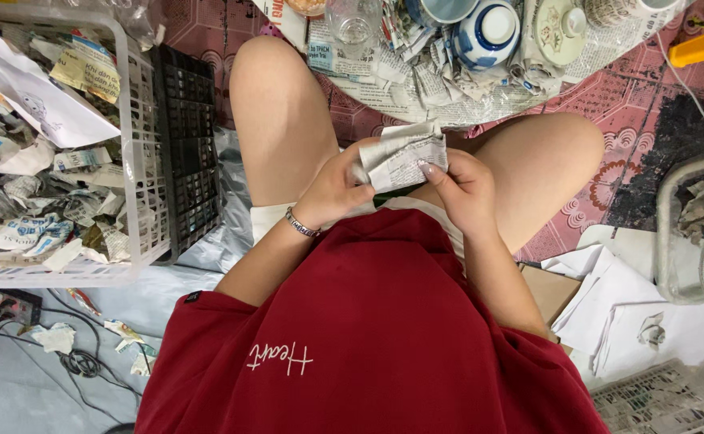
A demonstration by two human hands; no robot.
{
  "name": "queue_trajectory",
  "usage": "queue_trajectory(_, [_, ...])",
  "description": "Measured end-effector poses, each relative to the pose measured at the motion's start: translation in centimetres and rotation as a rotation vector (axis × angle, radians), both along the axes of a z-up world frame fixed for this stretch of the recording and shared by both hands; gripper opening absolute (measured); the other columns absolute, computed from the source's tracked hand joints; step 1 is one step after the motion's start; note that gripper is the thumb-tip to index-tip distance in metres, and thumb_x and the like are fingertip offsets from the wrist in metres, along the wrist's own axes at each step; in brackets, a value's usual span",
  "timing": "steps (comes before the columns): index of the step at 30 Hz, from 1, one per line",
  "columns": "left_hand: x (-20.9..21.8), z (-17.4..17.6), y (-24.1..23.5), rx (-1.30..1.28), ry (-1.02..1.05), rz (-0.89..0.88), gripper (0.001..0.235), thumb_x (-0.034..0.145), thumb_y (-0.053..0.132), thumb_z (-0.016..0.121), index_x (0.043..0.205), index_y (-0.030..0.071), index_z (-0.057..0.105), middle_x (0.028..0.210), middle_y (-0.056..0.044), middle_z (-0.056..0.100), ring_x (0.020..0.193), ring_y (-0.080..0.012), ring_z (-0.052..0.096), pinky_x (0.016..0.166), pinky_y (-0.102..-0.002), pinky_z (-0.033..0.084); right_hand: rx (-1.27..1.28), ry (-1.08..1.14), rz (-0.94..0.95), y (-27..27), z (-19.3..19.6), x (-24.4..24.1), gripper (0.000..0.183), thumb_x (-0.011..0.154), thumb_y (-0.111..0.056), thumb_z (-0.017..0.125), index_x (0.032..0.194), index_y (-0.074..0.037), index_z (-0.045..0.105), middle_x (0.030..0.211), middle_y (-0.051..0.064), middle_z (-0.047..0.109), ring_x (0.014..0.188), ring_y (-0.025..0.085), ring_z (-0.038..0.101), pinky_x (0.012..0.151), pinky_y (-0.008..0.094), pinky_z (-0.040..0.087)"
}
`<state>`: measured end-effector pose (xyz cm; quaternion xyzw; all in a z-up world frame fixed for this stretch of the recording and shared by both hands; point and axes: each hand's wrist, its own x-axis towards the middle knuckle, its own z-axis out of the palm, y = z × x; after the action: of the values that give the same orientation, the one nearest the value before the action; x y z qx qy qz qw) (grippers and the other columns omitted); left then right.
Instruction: The person sits on the floor and wraps various ceramic items, including cups, bowls, and plates, using pieces of newspaper. They fold the paper around each item and place the wrapped objects into a pile on the floor.
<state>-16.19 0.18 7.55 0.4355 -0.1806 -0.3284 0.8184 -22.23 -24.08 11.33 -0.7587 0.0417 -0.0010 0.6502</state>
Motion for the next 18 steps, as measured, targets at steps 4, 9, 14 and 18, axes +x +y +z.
queue_trajectory(4, [0.0, 0.8, 0.4, 0.138, -0.017, 0.089, 0.067, 0.097, 0.017, 0.079, 0.151, -0.004, 0.045, 0.139, -0.009, 0.061, 0.128, -0.0143, 0.058, 0.111, -0.032, 0.049, 0.203, 0.049, -0.061, 1.2, 0.5, 1.2, 0.024, 0.100, 0.000, 0.069, 0.124, 0.002, 0.064, 0.114, 0.006, 0.071, 0.104, 0.013, 0.066, 0.094, 0.027, 0.053])
queue_trajectory(9, [0.9, 2.3, 1.5, 0.513, 0.038, 0.043, 0.056, 0.096, 0.011, 0.079, 0.147, 0.000, 0.057, 0.127, -0.010, 0.070, 0.108, -0.0148, 0.064, 0.093, -0.033, 0.055, 0.256, 0.113, -0.020, 2.3, 1.6, 3.1, 0.054, 0.094, 0.003, 0.068, 0.143, -0.009, 0.048, 0.109, 0.007, 0.074, 0.100, 0.013, 0.069, 0.089, 0.026, 0.055])
queue_trajectory(14, [4.0, 4.8, 4.7, 0.462, -0.619, 0.253, 0.086, 0.079, 0.015, 0.088, 0.151, 0.000, 0.042, 0.144, -0.015, 0.057, 0.129, -0.0292, 0.058, 0.108, -0.041, 0.047, -0.533, -0.002, 0.264, 2.9, 3.2, 6.4, 0.030, 0.087, 0.000, 0.076, 0.115, -0.009, 0.077, 0.101, 0.014, 0.076, 0.089, 0.027, 0.072, 0.079, 0.035, 0.055])
queue_trajectory(18, [4.6, 4.3, 6.2, 0.798, -0.643, 0.108, 0.061, 0.079, 0.022, 0.086, 0.133, 0.004, 0.065, 0.119, -0.013, 0.071, 0.107, -0.0257, 0.070, 0.092, -0.038, 0.055, -0.589, -0.204, 0.492, 5.4, 4.3, 9.3, 0.030, 0.082, -0.002, 0.076, 0.109, -0.013, 0.079, 0.099, 0.011, 0.077, 0.089, 0.030, 0.072, 0.077, 0.040, 0.055])
